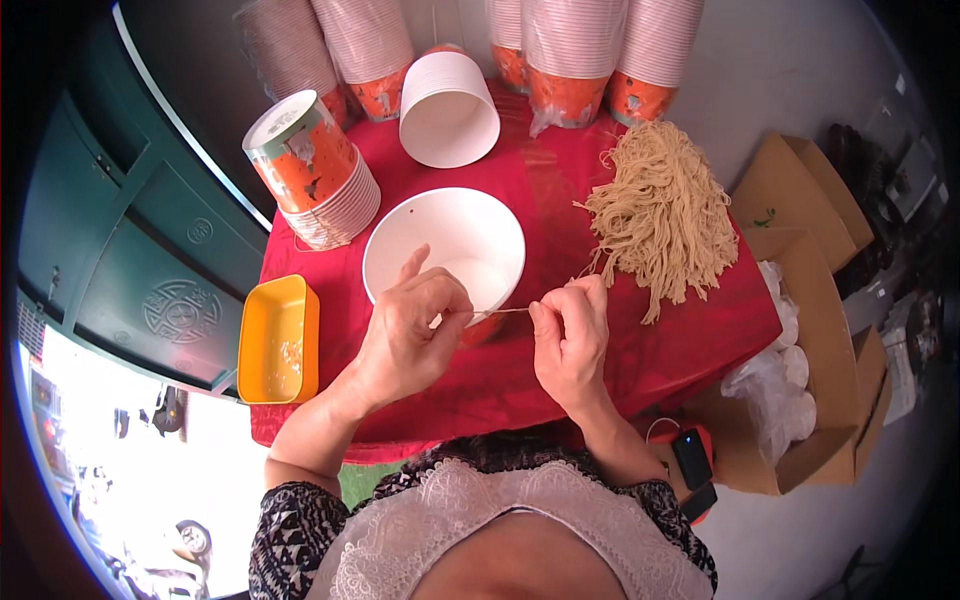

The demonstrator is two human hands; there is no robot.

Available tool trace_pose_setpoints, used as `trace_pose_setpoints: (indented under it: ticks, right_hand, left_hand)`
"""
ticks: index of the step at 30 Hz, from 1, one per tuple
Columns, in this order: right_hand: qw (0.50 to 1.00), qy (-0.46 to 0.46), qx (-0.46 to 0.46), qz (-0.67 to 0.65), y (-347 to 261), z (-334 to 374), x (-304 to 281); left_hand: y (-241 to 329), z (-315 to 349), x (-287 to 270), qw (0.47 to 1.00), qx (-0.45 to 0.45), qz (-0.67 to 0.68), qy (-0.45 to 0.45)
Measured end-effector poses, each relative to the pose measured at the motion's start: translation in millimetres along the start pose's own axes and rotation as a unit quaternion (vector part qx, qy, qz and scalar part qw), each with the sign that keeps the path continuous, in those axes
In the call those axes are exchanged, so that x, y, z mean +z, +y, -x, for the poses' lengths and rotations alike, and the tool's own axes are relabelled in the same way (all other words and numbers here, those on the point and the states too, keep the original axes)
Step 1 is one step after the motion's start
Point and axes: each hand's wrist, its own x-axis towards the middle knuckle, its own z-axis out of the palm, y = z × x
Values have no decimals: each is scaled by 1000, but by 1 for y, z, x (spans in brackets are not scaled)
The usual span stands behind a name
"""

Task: Attaching string handles to paper buckets.

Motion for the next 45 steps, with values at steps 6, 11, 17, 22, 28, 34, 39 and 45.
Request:
trace_pose_setpoints:
  ticks: [6, 11, 17, 22, 28, 34, 39, 45]
  right_hand:
    - [997, -83, -7, 5, 4, -6, -5]
    - [983, -164, -38, -77, -12, -23, -9]
    - [970, -212, -62, -101, -1, -32, -6]
    - [939, -234, -47, -247, 26, -42, -13]
    - [864, -318, 4, -390, 36, -42, -25]
    - [975, -204, -73, 38, 18, -63, -43]
    - [974, -170, -65, 137, 4, -77, -69]
    - [991, -129, 19, -9, 4, -61, -87]
  left_hand:
    - [-2, 1, -9, 999, -15, -33, -21]
    - [-12, 2, -28, 999, 14, -20, 24]
    - [-20, 2, -66, 988, 2, -137, 76]
    - [-10, 12, -84, 985, -13, -173, -4]
    - [-9, 10, -105, 957, 150, 8, -249]
    - [19, 5, -105, 927, 192, -10, -323]
    - [34, 14, -78, 953, 180, -126, -207]
    - [28, 16, -49, 956, 97, -259, -96]
